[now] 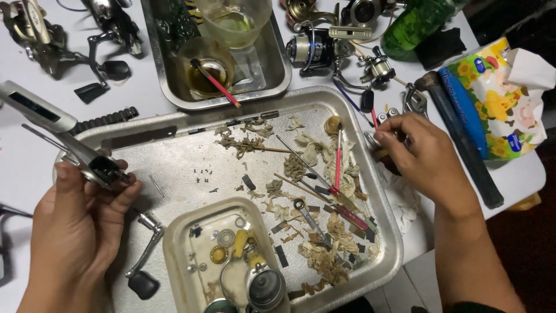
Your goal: Disassembling, cleaning, and inspecting the internal components of a fishing reel using small tools and a brush.
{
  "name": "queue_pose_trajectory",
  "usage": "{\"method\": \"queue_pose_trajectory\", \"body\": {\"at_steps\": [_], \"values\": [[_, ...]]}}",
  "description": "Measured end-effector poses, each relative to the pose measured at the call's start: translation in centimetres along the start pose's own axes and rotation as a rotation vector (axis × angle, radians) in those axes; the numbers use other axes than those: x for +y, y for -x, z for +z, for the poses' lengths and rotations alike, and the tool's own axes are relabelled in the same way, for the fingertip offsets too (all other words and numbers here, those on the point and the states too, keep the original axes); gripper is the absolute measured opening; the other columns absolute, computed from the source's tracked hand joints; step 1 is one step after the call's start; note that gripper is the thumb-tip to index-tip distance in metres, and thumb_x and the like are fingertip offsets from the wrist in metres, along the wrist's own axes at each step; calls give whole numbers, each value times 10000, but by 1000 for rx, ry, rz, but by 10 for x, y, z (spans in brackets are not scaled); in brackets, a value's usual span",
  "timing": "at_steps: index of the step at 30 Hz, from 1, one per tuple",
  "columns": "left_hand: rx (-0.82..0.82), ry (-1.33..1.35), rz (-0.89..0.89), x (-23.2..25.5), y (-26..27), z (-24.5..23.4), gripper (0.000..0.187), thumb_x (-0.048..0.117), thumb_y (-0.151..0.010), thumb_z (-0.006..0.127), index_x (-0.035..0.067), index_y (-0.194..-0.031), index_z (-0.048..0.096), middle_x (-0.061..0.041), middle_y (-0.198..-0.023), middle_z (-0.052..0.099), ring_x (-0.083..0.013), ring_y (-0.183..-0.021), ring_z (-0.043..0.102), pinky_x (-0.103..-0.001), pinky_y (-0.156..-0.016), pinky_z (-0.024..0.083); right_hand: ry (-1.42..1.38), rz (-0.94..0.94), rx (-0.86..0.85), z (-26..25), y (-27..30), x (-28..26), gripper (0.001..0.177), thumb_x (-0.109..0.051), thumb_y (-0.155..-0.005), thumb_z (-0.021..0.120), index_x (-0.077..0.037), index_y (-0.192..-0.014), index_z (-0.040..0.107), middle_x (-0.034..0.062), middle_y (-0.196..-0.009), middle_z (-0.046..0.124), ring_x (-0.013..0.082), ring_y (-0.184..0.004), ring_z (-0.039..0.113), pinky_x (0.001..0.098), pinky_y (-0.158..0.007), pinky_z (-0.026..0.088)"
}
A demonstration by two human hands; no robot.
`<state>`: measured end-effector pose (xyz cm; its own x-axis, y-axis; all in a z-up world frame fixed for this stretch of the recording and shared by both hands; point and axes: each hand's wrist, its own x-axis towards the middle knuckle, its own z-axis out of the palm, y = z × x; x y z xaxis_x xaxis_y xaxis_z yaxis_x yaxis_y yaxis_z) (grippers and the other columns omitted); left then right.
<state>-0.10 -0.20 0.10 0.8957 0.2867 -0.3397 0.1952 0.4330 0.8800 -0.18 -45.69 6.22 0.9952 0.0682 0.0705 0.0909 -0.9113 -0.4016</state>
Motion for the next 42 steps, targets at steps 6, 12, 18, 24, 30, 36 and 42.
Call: {"method": "queue_pose_trajectory", "body": {"at_steps": [6, 12, 18, 24, 30, 36, 42], "values": [[-8, 16, -10, -1, 0, -2, 580, 563, -882, 686, 75, -1185, 603, -93, -1060, 708, -161, -887, 711, -281, -826, 667, 432, -340, 56, 20, -35, -15, 143, -145, -1062, 620, -29, -1063, 703, 133, -994, 692, 325, -908, 630, 452, -735, 547], [10, 8, -50, 2, 1, 1, 607, 553, -861, 688, 58, -1202, 599, -106, -1064, 700, -178, -907, 707, -295, -839, 663, 612, -377, 88, 31, -40, -19, 211, -243, -1076, 632, -43, -1074, 700, 128, -1004, 715, 298, -873, 679, 419, -624, 590], [9, 0, -44, 3, 2, 2, 642, 567, -840, 698, 50, -1205, 590, -111, -1054, 699, -177, -884, 709, -282, -829, 663, 624, -392, 87, 32, -41, -18, 240, -261, -1082, 631, -33, -1084, 706, 116, -991, 706, 277, -855, 664, 409, -610, 569], [18, -4, -30, 4, 3, 3, 620, 573, -831, 714, 73, -1183, 612, -89, -1042, 705, -171, -875, 713, -285, -836, 669, 637, -382, 95, 33, -44, -12, 305, -319, -1127, 565, -100, -974, 711, 72, -884, 696, 236, -768, 662, 357, -574, 548], [5, -2, -34, 3, 2, 1, 608, 561, -858, 696, 62, -1194, 602, -102, -1060, 703, -173, -893, 708, -288, -847, 662, 477, -393, 62, 34, -44, -6, 175, -211, -1032, 697, -36, -1037, 691, 123, -958, 683, 290, -847, 646, 409, -641, 563], [2, 18, -48, 1, 0, -1, 599, 540, -888, 673, 49, -1215, 572, -131, -1077, 695, -186, -892, 705, -289, -843, 655, 367, -339, 21, 18, -39, -11, 117, -104, -1033, 645, -8, -1084, 688, 155, -1022, 694, 319, -941, 634, 433, -780, 547], [-19, 65, -64, 1, -2, -1, 555, 512, -889, 672, 24, -1147, 620, -137, -1046, 711, -196, -874, 703, -305, -812, 647, 174, -288, 39, 5, -29, 5, 107, -68, -1041, 620, -1, -1104, 674, 149, -1023, 670, 303, -949, 625, 442, -822, 496]]}}
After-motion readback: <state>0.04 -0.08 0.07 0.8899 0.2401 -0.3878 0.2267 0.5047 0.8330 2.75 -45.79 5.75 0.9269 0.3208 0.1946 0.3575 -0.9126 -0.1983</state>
